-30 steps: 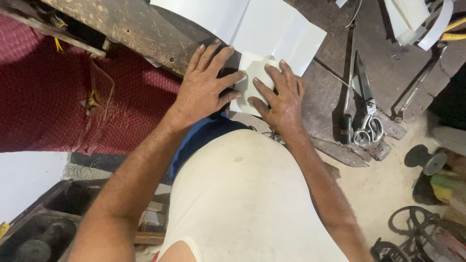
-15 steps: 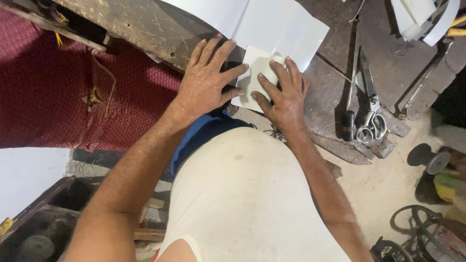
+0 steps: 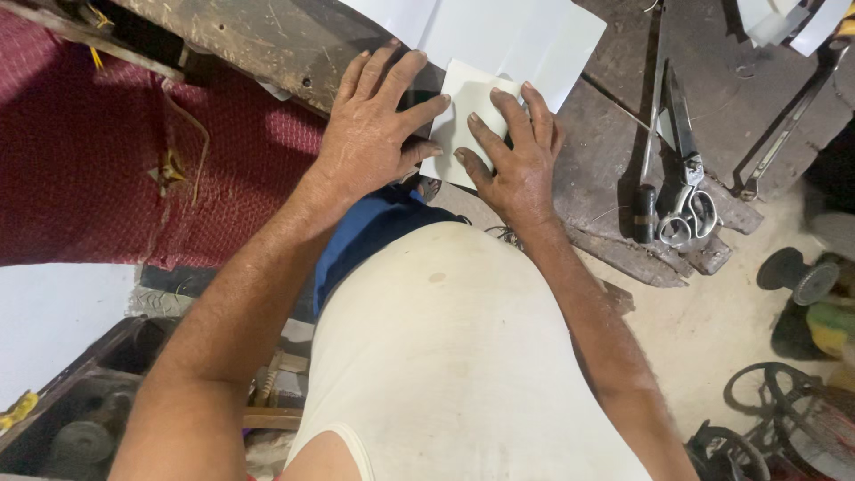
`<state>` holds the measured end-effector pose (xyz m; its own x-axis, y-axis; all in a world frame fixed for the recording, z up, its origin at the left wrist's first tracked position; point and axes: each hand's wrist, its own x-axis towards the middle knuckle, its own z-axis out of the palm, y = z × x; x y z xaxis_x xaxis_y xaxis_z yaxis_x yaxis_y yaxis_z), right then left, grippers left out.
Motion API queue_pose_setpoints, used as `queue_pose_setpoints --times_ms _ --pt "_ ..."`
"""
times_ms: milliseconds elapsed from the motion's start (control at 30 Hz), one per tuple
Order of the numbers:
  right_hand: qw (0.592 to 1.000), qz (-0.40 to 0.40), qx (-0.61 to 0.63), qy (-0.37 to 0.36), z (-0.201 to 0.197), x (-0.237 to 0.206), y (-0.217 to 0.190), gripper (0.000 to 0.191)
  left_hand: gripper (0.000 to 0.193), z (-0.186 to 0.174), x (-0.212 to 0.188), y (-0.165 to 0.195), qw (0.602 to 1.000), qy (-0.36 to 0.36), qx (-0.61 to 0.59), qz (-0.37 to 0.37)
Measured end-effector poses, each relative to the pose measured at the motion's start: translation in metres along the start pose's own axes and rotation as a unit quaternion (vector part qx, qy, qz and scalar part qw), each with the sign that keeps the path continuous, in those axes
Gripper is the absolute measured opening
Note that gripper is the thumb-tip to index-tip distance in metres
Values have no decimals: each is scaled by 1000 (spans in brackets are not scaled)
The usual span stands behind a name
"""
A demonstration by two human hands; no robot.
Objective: The person folds and creases white plastic sheets on a wooden workbench, aligning edges and pressing folds flat by hand. They pick up and reposition sheets one at a time, and occasionally use scissors to trim a sheet edge.
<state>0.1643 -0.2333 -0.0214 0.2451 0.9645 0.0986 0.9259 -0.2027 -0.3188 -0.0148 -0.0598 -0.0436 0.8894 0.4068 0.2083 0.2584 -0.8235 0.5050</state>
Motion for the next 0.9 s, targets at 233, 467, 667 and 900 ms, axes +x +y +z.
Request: queue_pose_setpoints --times_ms 233,467,667,900 --pt "1000 -5 4 8 2 1 2 41 59 1 0 1 1000 -4 5 -7" --pt "1000 -3 7 8 -3 2 0 42 59 -5 3 5 1000 -10 1 -12" --pt "1000 -5 7 2 -3 3 1 42 58 -8 3 5 1000 -9 -1 -10" --pt "1000 -7 8 -4 -4 3 3 43 57 -10 3 5 1000 -9 -4 -9"
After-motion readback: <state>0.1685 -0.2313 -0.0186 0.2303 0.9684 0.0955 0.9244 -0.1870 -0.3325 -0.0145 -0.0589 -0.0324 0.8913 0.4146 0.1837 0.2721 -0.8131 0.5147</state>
